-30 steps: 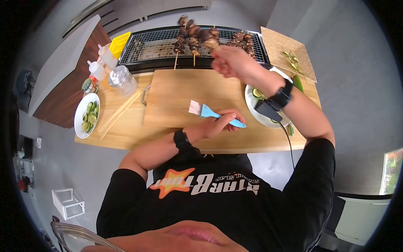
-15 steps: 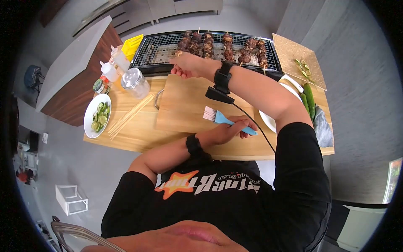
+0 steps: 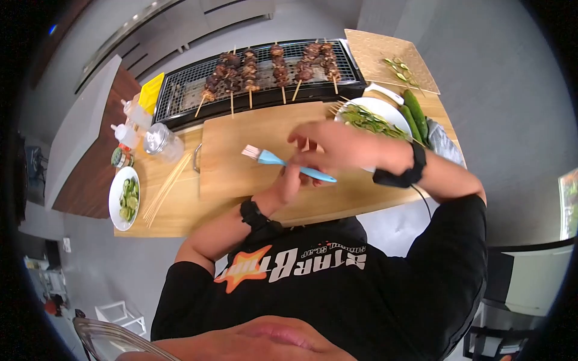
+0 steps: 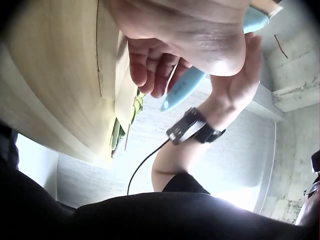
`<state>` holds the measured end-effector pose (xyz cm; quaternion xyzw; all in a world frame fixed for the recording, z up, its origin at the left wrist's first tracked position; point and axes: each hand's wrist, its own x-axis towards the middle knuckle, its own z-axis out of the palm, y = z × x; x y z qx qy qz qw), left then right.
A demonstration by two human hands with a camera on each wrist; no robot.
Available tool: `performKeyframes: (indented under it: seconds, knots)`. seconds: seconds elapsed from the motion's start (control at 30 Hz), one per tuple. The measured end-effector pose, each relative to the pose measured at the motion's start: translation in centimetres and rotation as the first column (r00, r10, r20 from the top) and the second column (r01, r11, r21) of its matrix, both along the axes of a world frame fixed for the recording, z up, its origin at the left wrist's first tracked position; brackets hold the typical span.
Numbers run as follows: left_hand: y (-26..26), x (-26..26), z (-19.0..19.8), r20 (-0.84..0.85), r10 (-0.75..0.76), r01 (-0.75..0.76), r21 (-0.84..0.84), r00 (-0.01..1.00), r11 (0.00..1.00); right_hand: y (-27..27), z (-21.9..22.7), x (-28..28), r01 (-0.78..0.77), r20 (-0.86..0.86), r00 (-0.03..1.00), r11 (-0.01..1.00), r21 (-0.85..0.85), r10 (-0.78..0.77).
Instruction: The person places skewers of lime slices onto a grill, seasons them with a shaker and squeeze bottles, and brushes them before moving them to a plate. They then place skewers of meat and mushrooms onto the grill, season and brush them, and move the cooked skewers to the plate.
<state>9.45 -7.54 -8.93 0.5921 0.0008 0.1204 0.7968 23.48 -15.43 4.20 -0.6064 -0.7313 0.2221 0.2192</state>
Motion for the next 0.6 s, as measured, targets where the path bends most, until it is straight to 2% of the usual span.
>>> performKeyframes:
  seconds: [0.03, 0.13, 0.23, 0.27, 0.37, 0.4, 0.47, 0.5, 0.53, 0.57, 0.6]
  knots:
    - [0.0, 0.0, 0.1, -0.001, 0.007, -0.007, 0.013, 1.0, 1.0, -1.7, -0.7, -0.4, -0.024, 0.095, 0.995, 0.99, 0.137, 0.011]
    - [-0.2, 0.1, 0.0, 0.007, 0.029, -0.029, 0.072, 1.0, 0.997, -5.2, -0.3, -2.1, 0.075, 0.181, 0.98, 0.996, 0.054, -0.084]
    - [-0.8, -0.6, 0.6, -0.092, -0.025, 0.035, 0.101, 0.995, 0.994, -6.8, -2.2, -3.3, 0.177, 0.369, 0.91, 0.982, 0.061, -0.187]
    - [-0.7, -0.8, -0.4, -0.169, -0.02, 0.041, 0.119, 0.985, 0.992, -7.2, -2.5, -3.1, 0.173, 0.379, 0.904, 0.981, 0.093, -0.196]
    - [-0.3, -0.3, -0.2, -0.049, -0.156, 0.163, 0.291, 0.987, 0.943, -7.4, -2.8, -2.3, 0.184, 0.391, 0.896, 0.978, 0.103, -0.21]
    - [-0.3, -0.1, 0.3, 0.031, -0.225, 0.207, 0.288, 0.974, 0.935, -7.4, -2.8, -1.6, 0.185, 0.329, 0.915, 0.967, 0.176, -0.235]
    - [-0.2, 0.1, -0.2, -0.063, -0.217, 0.224, 0.401, 0.974, 0.888, -7.5, -2.7, 1.0, 0.193, 0.198, 0.944, 0.929, 0.315, -0.263]
    - [-0.2, 0.2, -0.4, -0.108, -0.208, 0.234, 0.453, 0.972, 0.86, -7.4, -1.8, 2.2, 0.299, 0.173, 0.911, 0.89, 0.345, -0.374]
    - [-0.4, 0.0, 0.9, 0.029, -0.211, 0.177, 0.441, 0.977, 0.88, -7.3, -0.9, 3.9, 0.401, 0.147, 0.865, 0.838, 0.371, -0.479]
    - [-0.3, 0.1, 0.7, -0.018, -0.22, 0.206, 0.423, 0.975, 0.882, -7.0, -0.9, 6.8, 0.49, 0.12, 0.812, 0.779, 0.392, -0.571]
    - [-0.1, 0.3, 0.4, -0.064, -0.229, 0.235, 0.402, 0.971, 0.885, -6.9, -1.7, 10.5, 0.584, 0.057, 0.772, 0.741, 0.333, -0.634]
